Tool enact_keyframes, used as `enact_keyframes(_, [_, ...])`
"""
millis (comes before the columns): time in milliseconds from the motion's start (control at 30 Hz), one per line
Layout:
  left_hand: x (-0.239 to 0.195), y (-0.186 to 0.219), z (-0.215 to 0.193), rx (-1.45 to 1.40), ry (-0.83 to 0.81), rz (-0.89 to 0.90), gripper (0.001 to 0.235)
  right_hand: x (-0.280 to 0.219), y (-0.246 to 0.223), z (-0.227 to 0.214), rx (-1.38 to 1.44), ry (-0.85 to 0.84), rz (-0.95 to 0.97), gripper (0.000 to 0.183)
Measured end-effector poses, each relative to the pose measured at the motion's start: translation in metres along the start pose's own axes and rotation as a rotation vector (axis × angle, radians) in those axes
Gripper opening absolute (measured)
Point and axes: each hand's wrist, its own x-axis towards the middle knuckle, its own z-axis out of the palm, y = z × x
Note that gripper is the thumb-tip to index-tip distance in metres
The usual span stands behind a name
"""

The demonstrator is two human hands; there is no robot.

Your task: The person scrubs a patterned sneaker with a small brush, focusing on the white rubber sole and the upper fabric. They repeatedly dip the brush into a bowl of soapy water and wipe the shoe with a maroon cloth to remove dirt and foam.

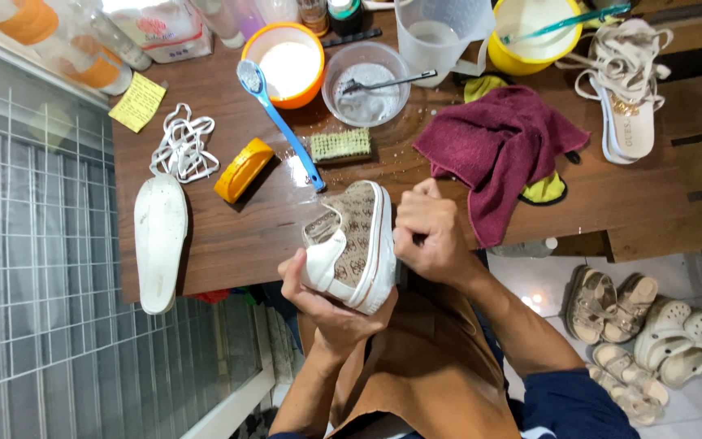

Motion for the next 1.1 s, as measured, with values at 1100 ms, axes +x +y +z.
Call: enact_keyframes(1100, [0.003,0.000,0.002,0.069,-0.030,0.072,0.114,0.000,-0.011,-0.004,0.042,-0.004,0.025,0.046])
